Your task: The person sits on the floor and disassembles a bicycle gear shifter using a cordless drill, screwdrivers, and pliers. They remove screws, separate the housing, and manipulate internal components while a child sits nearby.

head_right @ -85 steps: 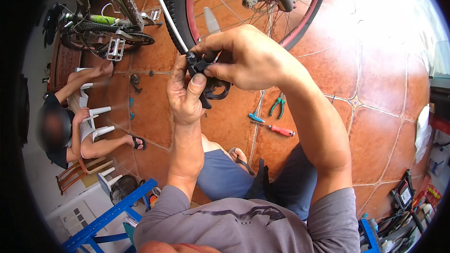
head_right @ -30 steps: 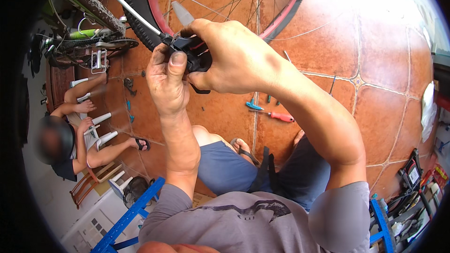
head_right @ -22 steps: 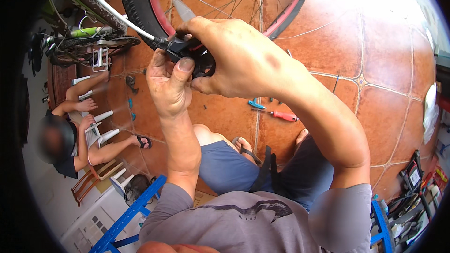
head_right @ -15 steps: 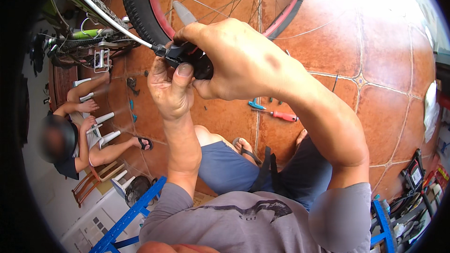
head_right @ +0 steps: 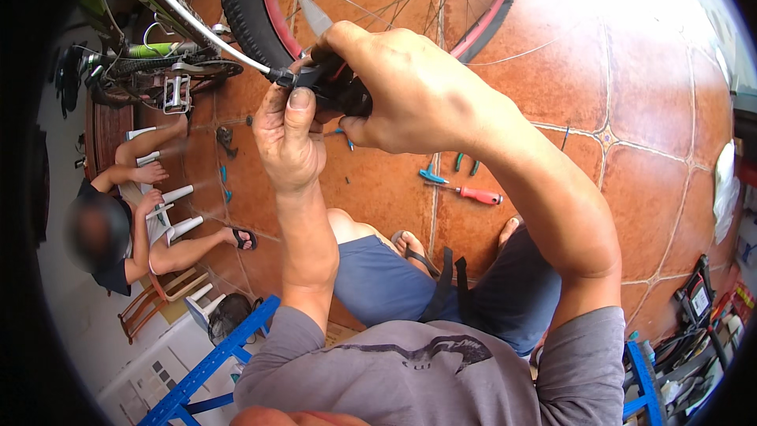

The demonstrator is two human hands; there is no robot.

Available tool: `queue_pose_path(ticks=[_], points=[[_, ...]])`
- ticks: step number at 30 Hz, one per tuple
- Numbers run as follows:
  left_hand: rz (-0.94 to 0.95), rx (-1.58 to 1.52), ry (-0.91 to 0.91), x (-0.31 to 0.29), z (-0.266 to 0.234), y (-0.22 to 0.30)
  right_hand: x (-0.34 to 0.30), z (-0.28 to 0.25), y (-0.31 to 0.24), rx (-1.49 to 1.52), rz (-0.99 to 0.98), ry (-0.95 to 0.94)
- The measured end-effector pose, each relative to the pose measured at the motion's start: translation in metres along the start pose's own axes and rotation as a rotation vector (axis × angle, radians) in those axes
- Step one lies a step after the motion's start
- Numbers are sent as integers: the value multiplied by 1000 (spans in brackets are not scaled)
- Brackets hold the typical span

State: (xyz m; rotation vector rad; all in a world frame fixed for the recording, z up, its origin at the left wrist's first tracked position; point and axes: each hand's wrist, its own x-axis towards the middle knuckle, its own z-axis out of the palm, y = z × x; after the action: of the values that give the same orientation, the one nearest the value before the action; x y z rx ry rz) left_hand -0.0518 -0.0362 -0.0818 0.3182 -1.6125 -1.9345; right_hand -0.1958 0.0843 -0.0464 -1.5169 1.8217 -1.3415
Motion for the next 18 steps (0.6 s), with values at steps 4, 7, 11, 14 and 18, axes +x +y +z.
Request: queue_pose_path(ticks=[4, 7, 11, 14, 18], points=[[13, -4, 24, -3, 2, 2, -1, -3, 2, 90, -72, 54], [24, -1, 43, -4, 0, -2, 0, -2, 6, 144, -122, 106], [24, 2, 66, -5, 4, -2, -1, -2, 12, 259, -75, 81], [40, 5, 66, -5, 5, -1, -1, -1, 17, 298, -85, 80], [45, 13, 52, -5, 3, -4, -3, -3, 20, 344, -69, 62]])
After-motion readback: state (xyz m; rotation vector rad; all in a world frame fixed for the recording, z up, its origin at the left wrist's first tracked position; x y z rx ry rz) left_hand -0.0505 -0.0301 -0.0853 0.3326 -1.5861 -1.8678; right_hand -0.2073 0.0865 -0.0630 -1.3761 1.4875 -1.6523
